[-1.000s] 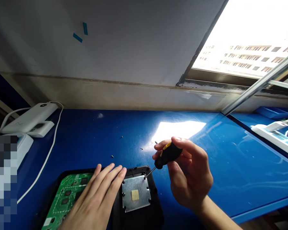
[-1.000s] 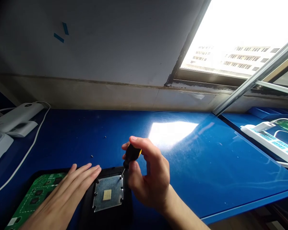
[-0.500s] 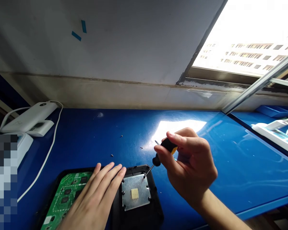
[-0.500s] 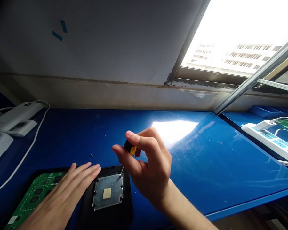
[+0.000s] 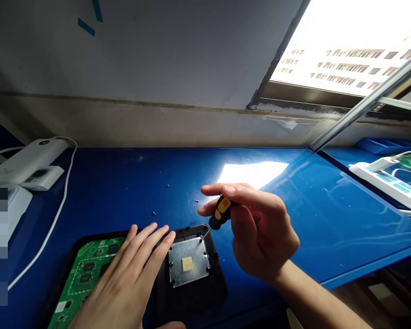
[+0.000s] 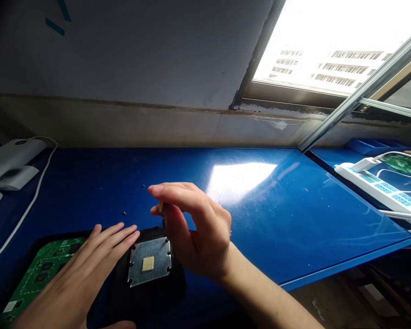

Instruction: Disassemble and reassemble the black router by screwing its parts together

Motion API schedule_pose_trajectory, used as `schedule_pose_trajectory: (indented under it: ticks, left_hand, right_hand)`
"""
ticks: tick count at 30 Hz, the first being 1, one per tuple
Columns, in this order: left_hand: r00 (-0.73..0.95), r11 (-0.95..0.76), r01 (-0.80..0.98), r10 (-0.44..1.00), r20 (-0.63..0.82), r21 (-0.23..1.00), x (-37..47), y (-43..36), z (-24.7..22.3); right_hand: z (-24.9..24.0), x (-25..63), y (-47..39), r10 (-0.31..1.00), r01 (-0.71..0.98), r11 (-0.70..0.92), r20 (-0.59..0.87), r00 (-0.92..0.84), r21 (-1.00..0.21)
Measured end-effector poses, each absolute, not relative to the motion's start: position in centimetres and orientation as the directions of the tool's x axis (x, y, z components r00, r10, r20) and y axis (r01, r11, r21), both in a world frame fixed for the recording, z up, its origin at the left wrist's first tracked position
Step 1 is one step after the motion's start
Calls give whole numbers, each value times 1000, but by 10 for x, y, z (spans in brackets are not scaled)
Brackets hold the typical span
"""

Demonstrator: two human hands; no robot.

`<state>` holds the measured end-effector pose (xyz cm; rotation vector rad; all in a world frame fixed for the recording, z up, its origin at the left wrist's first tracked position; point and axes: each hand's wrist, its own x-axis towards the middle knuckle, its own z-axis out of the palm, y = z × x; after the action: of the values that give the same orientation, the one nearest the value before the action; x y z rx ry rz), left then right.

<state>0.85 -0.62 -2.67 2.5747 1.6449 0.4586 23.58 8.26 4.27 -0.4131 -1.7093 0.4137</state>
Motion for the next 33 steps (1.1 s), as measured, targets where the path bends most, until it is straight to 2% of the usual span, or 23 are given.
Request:
schedule_pose_trajectory:
  ticks: [5,9,11,18,22,25,33]
  left_hand:
    - [427,-466,852,882,198,238,8,-1,-19]
    - [449,-491,843,867,215,221,7,1,-17]
    - [437,-479,850,873,215,220,7,-2,-18]
    - [450,-488,849,869,207,202,3,-5,-19]
    - [444,-477,858,876,190,193,4,-5,-18]
    - [391,-424,885,901,187,194,10,-8,-15]
    - [377,-413,886,906,193,209,15,-9,-12]
  right_hand:
    - [41,232,85,551,-52,823,818,-166,-565]
    - [43,229,86,553,111,832,830,-74,-544]
    - [44,228,84,563,134,823,823,-69,-552]
    - [44,227,76,553,-67,821,819,-155,-567]
    - [44,229,80,520,41,854,848,-101,-519]
    - [44,230,81,532,108,844,846,-36,-526]
    - [39,227,75,535,-45,839,836,-117,-543]
